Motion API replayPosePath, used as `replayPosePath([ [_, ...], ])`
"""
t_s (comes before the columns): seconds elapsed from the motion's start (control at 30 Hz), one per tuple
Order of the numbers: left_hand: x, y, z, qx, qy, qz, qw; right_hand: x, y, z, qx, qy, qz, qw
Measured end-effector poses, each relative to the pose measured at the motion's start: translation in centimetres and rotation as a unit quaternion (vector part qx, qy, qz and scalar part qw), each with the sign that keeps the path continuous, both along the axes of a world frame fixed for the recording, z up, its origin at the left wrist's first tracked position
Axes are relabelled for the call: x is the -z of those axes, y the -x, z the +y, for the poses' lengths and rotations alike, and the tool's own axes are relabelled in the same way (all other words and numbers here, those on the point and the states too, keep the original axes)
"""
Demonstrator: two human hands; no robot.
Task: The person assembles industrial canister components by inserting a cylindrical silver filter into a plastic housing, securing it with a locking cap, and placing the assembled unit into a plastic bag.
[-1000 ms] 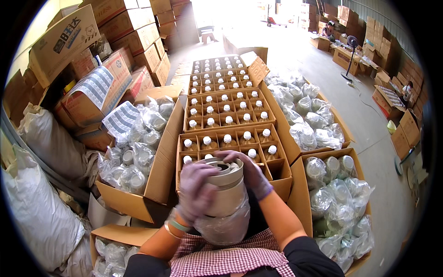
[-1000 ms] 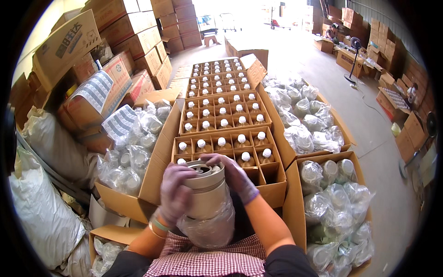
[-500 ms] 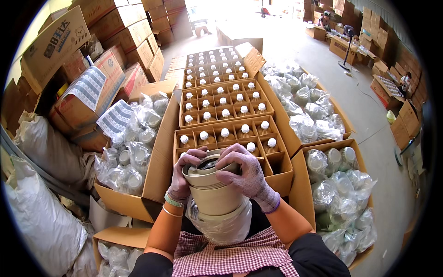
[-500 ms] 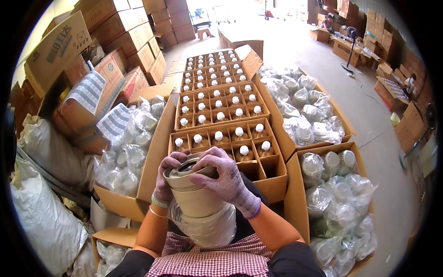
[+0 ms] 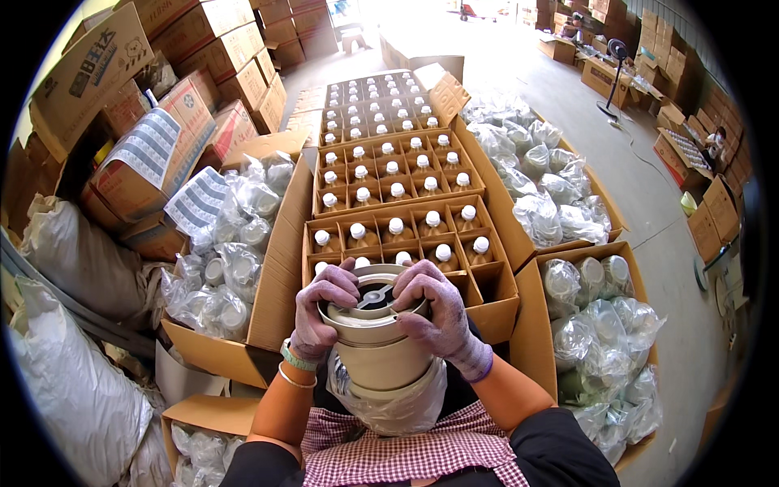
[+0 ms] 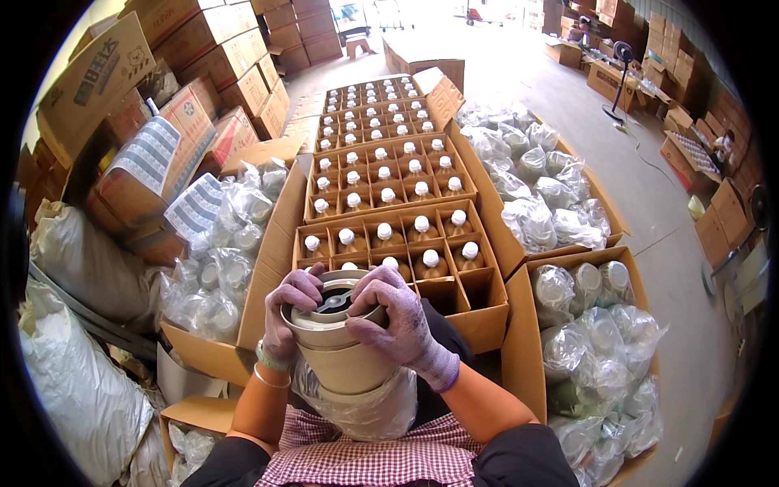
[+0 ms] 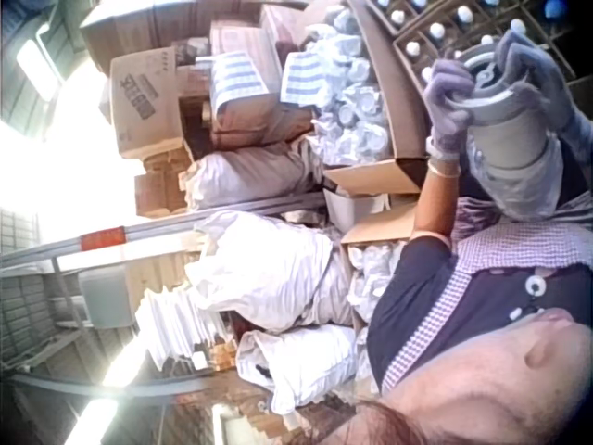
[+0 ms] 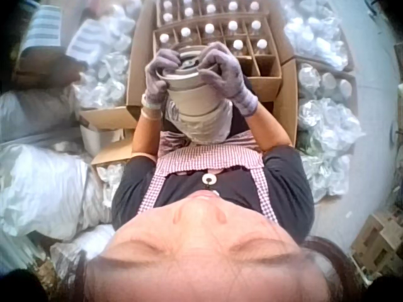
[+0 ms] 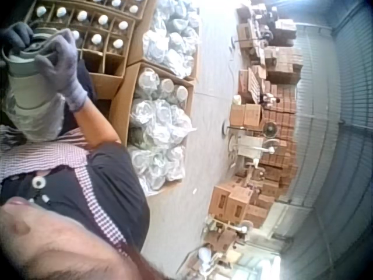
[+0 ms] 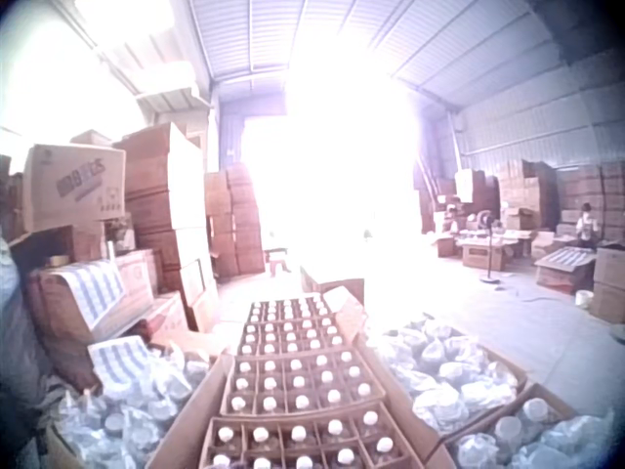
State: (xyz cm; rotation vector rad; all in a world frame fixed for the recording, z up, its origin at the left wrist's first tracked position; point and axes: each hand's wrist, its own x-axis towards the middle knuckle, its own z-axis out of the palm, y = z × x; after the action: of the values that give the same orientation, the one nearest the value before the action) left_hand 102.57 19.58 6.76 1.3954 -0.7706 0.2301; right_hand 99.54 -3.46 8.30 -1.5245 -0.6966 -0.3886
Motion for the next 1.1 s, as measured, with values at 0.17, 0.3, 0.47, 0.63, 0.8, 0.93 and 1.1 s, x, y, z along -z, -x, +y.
replayPosePath([
  [0.17, 0.0, 2.4, 0.3, -0.087, -0.057, -0.005, 0.995, 2.3, -1.6, 0.1, -0.093, -0.087, 0.065, 0.99],
  [0.3, -1.4, 4.8, -0.3, -0.187, -0.167, -0.05, 0.967, 5.0, -3.1, 1.1, -0.178, -0.189, 0.135, 0.956],
  [0.47, -3.5, 7.9, -3.2, -0.332, -0.273, -0.1, 0.897, 6.2, -4.5, 3.1, -0.299, -0.331, 0.271, 0.853],
  [0.63, -4.4, 9.3, -7.6, -0.428, -0.394, -0.176, 0.794, 9.2, -7.3, 5.4, -0.49, -0.417, 0.342, 0.685],
  [0.8, -3.8, 6.3, -4.9, -0.282, -0.265, -0.125, 0.913, 7.9, -6.7, 1.4, -0.372, -0.362, 0.307, 0.798],
  [0.93, 0.0, 1.7, -1.4, 0.028, 0.069, 0.14, 0.987, 2.6, -0.9, -0.1, -0.043, -0.141, 0.086, 0.985],
  [1.1, 2.8, -1.4, -3.4, 0.275, 0.324, 0.235, 0.874, -5.7, 4.9, 2.4, 0.172, 0.134, -0.117, 0.969],
])
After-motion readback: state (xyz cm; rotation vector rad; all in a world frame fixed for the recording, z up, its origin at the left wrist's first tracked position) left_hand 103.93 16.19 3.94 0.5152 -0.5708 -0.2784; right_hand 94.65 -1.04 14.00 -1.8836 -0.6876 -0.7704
